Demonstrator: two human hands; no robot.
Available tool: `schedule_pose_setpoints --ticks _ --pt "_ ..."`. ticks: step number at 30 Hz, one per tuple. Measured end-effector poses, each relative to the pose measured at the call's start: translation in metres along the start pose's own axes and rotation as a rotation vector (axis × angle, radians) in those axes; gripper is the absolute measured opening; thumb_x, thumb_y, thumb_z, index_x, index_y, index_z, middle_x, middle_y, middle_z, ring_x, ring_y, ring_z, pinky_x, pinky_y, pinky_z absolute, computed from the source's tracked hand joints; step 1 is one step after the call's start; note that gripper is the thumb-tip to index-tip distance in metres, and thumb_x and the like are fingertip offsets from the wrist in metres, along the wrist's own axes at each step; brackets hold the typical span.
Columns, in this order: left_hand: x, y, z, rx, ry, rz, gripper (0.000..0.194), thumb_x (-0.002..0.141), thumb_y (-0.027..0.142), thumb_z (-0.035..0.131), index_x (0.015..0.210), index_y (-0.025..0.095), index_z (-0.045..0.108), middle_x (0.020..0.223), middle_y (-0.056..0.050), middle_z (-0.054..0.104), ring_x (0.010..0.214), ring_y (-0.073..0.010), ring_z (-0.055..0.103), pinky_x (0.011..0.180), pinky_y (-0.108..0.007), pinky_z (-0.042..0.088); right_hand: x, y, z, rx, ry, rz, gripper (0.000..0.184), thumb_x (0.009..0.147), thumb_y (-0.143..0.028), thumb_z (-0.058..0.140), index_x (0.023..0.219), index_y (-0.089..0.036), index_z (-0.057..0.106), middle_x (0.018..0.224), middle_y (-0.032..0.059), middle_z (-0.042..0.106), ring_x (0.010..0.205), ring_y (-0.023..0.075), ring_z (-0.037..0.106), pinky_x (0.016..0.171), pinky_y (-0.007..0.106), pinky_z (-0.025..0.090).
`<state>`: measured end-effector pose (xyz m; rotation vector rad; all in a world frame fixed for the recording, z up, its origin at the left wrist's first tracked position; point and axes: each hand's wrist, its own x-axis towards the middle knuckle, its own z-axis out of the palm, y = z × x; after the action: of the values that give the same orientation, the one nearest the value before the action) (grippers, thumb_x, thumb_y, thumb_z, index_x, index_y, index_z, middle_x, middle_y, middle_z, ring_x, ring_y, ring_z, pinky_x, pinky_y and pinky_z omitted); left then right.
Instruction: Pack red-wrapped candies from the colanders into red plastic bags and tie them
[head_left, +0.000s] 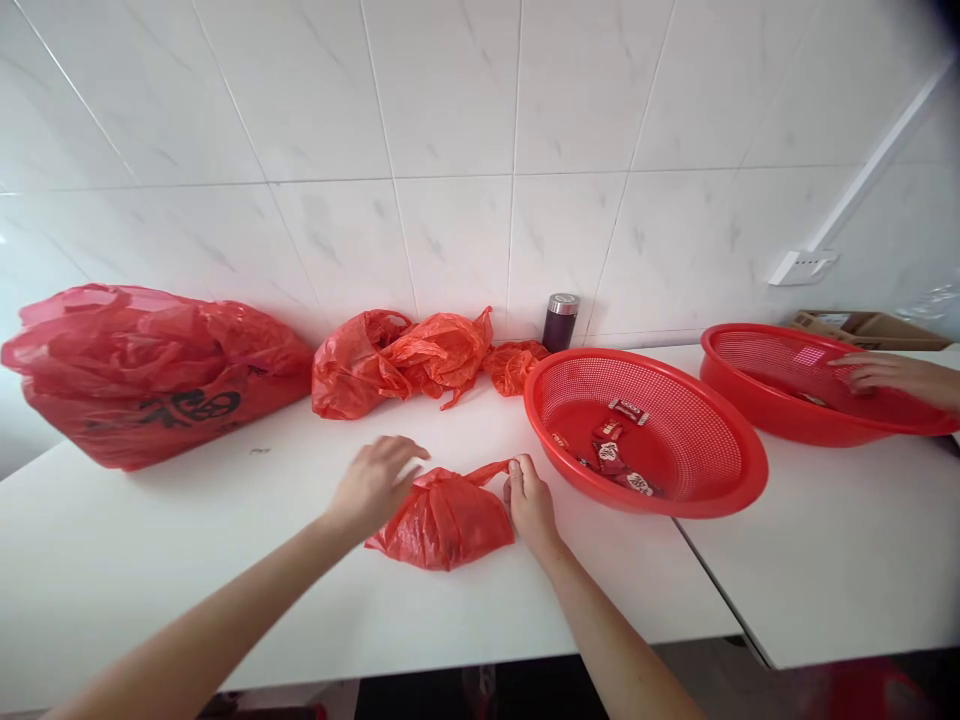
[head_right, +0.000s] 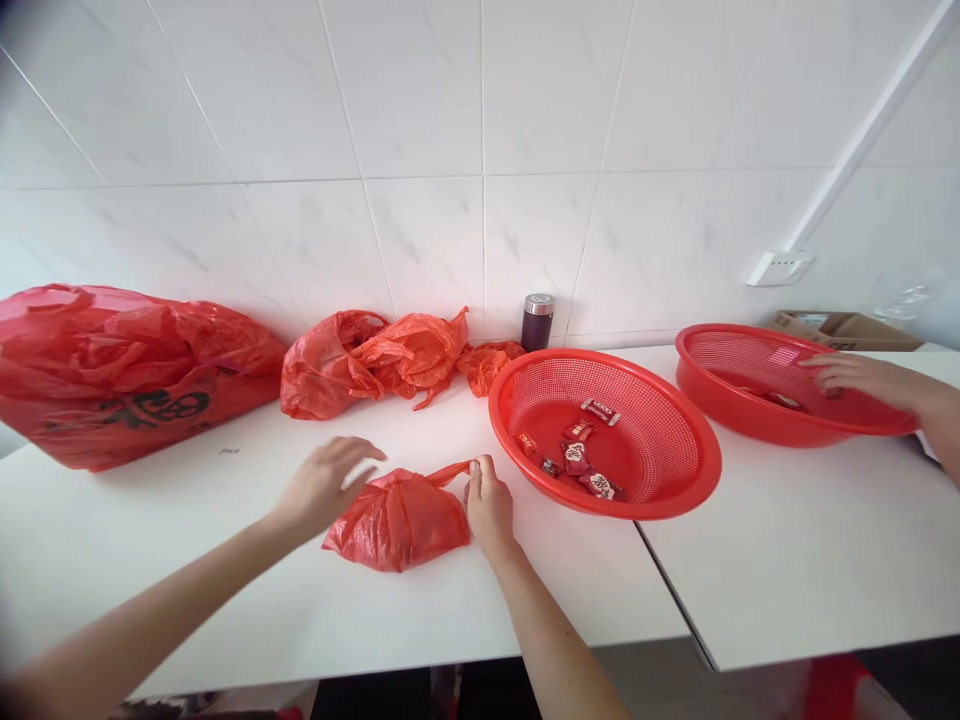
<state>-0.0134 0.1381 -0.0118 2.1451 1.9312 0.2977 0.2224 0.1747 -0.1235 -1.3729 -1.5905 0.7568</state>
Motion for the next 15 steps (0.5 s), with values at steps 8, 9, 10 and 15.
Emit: schedule_pose_setpoints --ticks 8,9,10,15 --pt "-0.017 0.003 -0.024 -0.161 -0.226 -0.024 0.017 0.084 0.034 0.06 0.084 0.019 0.067 0.083 -0.003 0.068 0.08 -0.0207 0.063 0.076 -0.037 0.051 -0.003 0.002 -0.005 0.116 -0.018 0.011 0.032 0.096 -0.054 0.032 0.094 -0.024 0.045 0.059 -0.0046 0.051 0.052 0.0154 0.051 0.053 0.024 0.038" --pt "-0.032 -0.009 -0.047 -0.227 -0.223 -0.055 0.02 0.084 0.038 0.058 0.082 0.019 0.066 0.079 -0.001 0.068 0.078 -0.0197 0.064 0.073 -0.033 0.051 -0.003 0.003 -0.006 0.134 -0.023 0.018 0.033 0.096 -0.054 0.032 0.095 -0.024 0.044 0.06 -0.0046 0.051 0.051 0.0151 0.05 0.052 0.024 0.038" --pt "-0.05 -0.021 -0.073 -0.297 -0.2 -0.1 0.026 0.084 0.044 0.056 0.083 0.019 0.065 0.079 0.0 0.068 0.078 -0.0194 0.065 0.07 -0.03 0.052 -0.004 0.003 -0.006 0.145 -0.031 0.025 0.033 0.096 -0.055 0.032 0.096 -0.024 0.043 0.06 -0.0048 0.051 0.05 0.0147 0.05 0.051 0.024 0.038" --pt "-0.176 -0.08 -0.171 -0.768 0.334 -0.638 0.057 0.07 0.05 0.066 0.118 0.019 0.058 0.078 0.006 0.071 0.078 -0.021 0.069 0.074 -0.039 0.055 -0.005 0.002 -0.008 0.007 -0.091 0.033 0.031 0.091 -0.054 0.044 0.095 -0.024 0.047 0.062 -0.0037 0.056 0.05 0.0144 0.052 0.051 0.024 0.037"
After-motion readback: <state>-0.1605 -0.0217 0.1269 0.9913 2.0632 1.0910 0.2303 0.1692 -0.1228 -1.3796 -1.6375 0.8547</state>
